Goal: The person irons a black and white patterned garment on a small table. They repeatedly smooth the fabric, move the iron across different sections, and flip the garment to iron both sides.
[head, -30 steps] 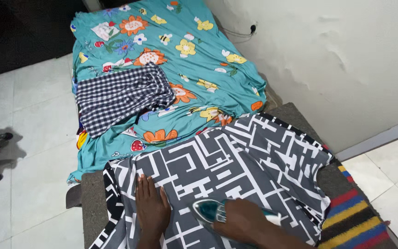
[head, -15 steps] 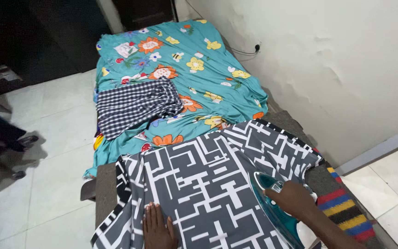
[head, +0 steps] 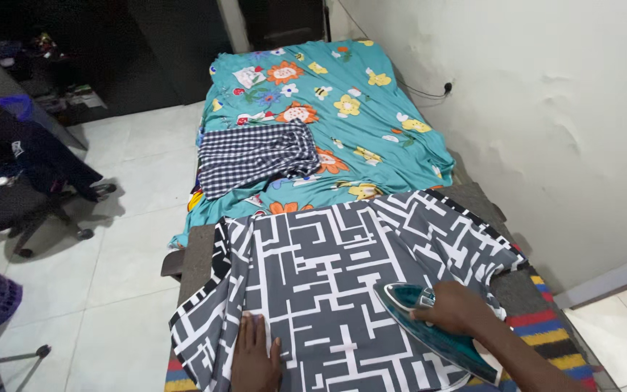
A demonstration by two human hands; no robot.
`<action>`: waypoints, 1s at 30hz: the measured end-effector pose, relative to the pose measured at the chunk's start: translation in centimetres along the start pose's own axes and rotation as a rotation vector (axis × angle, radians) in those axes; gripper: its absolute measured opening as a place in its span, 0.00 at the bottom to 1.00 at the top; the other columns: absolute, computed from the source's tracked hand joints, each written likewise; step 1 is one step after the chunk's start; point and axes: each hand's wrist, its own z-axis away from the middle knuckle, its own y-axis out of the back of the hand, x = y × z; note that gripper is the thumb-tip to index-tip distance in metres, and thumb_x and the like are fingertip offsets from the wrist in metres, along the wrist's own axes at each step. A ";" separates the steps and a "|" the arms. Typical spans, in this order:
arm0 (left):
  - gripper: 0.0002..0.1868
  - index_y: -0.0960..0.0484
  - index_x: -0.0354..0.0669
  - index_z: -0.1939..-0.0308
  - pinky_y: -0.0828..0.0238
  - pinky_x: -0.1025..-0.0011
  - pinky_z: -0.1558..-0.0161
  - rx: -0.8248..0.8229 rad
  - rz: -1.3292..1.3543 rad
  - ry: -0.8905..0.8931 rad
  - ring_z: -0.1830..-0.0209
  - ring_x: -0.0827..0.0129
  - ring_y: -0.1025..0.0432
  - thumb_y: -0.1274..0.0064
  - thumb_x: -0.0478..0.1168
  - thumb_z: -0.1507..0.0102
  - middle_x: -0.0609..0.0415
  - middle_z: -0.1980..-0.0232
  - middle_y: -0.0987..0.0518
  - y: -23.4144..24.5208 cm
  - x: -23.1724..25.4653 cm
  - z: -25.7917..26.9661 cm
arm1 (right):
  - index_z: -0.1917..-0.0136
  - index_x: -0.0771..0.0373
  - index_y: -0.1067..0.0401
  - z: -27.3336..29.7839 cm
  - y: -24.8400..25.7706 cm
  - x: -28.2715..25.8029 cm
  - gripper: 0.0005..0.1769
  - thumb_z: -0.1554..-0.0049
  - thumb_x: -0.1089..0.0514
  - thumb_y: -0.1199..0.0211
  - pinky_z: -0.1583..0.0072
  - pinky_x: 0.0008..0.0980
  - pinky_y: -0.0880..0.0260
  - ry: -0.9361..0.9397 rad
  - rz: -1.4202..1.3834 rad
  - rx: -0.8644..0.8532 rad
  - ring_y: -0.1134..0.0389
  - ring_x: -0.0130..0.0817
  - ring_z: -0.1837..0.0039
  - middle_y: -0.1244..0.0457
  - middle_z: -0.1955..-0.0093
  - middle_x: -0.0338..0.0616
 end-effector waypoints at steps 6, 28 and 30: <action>0.55 0.33 0.37 0.02 0.44 0.41 0.03 -0.126 -0.202 0.272 -0.01 0.27 0.46 0.41 0.72 0.20 0.14 0.01 0.41 0.7 -0.6 2.4 | 0.38 0.71 0.08 0.1 1.0 -2.1 0.53 0.38 0.14 0.21 0.43 0.46 0.12 -0.169 -0.159 -0.156 0.11 0.48 0.48 0.16 0.44 0.58; 0.27 0.06 0.55 0.24 0.12 0.46 0.27 -0.380 0.007 0.109 0.31 0.40 0.10 0.38 0.40 0.28 0.38 0.32 0.05 6.5 -6.4 -1.5 | 0.41 0.63 0.09 6.6 -1.2 -30.4 0.30 0.36 0.33 0.17 0.37 0.58 0.13 0.479 0.045 -0.243 0.15 0.60 0.44 0.18 0.46 0.65; 0.27 0.06 0.57 0.22 0.11 0.48 0.26 -0.401 0.045 0.102 0.32 0.41 0.09 0.38 0.43 0.26 0.38 0.34 0.04 6.8 -6.8 -1.4 | 0.45 0.66 0.09 5.7 -1.1 -31.3 0.33 0.35 0.31 0.20 0.38 0.55 0.10 0.354 -0.068 -0.209 0.11 0.57 0.46 0.18 0.47 0.63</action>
